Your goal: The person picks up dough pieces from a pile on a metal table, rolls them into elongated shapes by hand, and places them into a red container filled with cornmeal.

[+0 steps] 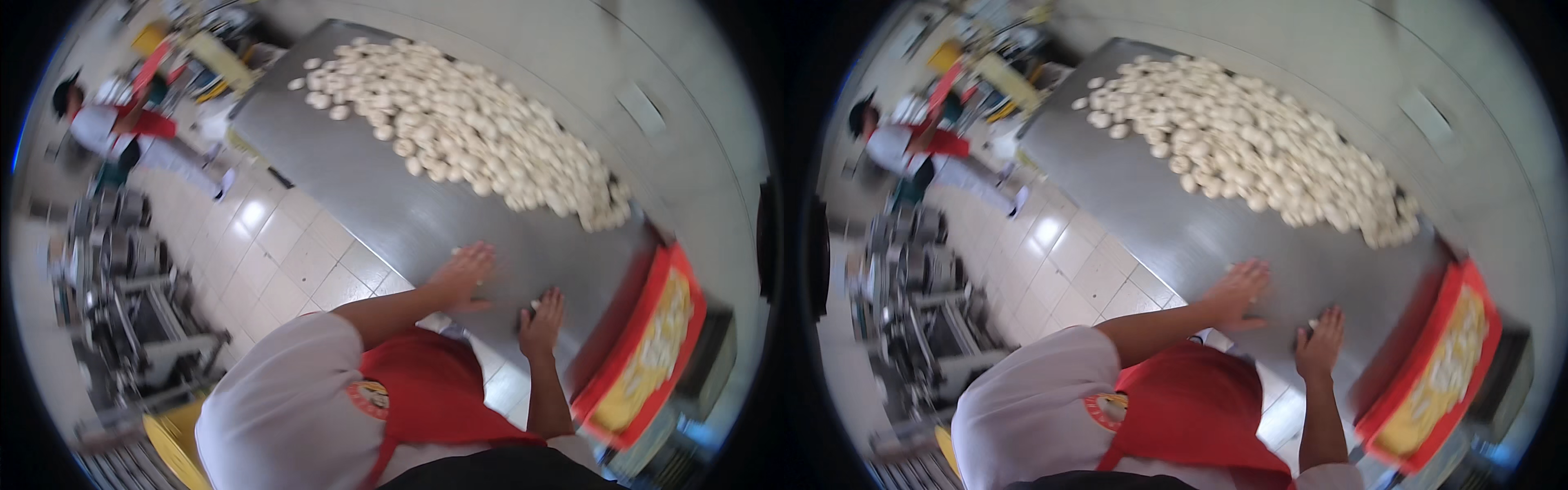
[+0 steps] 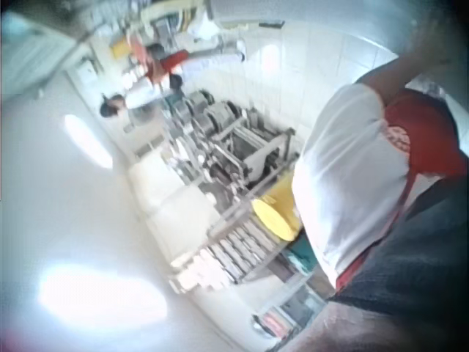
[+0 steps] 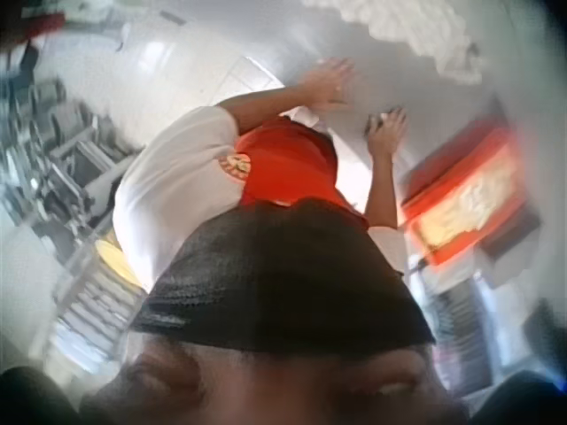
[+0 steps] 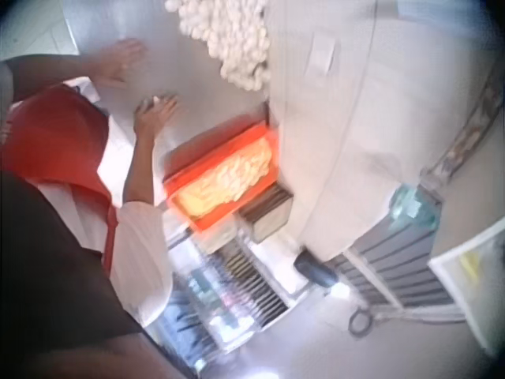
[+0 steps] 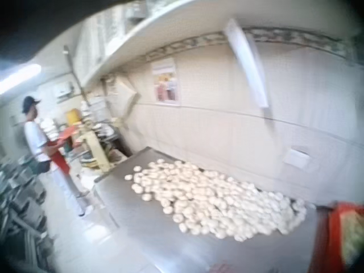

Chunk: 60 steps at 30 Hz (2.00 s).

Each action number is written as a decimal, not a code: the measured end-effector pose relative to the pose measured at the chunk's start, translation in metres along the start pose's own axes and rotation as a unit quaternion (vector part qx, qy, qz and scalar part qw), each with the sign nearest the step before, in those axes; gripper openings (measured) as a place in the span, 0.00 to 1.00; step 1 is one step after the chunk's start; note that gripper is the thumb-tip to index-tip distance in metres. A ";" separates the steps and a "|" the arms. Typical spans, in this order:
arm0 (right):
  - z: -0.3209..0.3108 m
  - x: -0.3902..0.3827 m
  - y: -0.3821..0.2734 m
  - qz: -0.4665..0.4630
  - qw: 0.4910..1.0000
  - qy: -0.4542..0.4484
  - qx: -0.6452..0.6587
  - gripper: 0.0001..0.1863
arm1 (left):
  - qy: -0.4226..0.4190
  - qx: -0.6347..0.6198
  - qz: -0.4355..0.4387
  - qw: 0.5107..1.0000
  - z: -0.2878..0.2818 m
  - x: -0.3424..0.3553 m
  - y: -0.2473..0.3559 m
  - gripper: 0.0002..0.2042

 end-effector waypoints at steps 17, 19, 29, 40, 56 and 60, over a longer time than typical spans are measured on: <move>-0.067 -0.050 0.003 -0.084 0.230 0.097 0.965 0.23 | 0.070 -0.146 0.099 0.982 -0.094 0.133 0.071 0.33; -0.102 -0.046 0.069 -0.096 0.158 0.225 0.957 0.31 | 0.137 -0.217 0.027 0.966 -0.128 0.176 0.031 0.32; -0.063 0.193 0.113 0.073 0.740 0.210 0.635 0.26 | 0.051 -0.066 -0.027 0.996 -0.131 0.215 -0.092 0.25; -0.055 0.090 0.088 0.159 0.880 0.138 0.427 0.16 | 0.139 -0.495 -0.236 0.825 -0.055 0.009 -0.066 0.21; 0.021 -0.029 0.049 0.066 0.997 -0.007 -0.049 0.57 | -0.036 -0.039 0.184 0.982 0.014 0.027 -0.034 0.42; -0.010 0.094 0.094 0.163 0.984 -0.042 -0.059 0.53 | -0.044 -0.025 0.204 0.978 0.010 0.157 0.009 0.42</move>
Point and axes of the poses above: each hand's wrist, its own x-axis towards the middle knuckle, its own z-axis out of the palm, y = z × x, the point moved 1 cm from there along x, towards the middle knuckle, and after that the axes turned 8 degrees about -y, right-handed, at the moved point
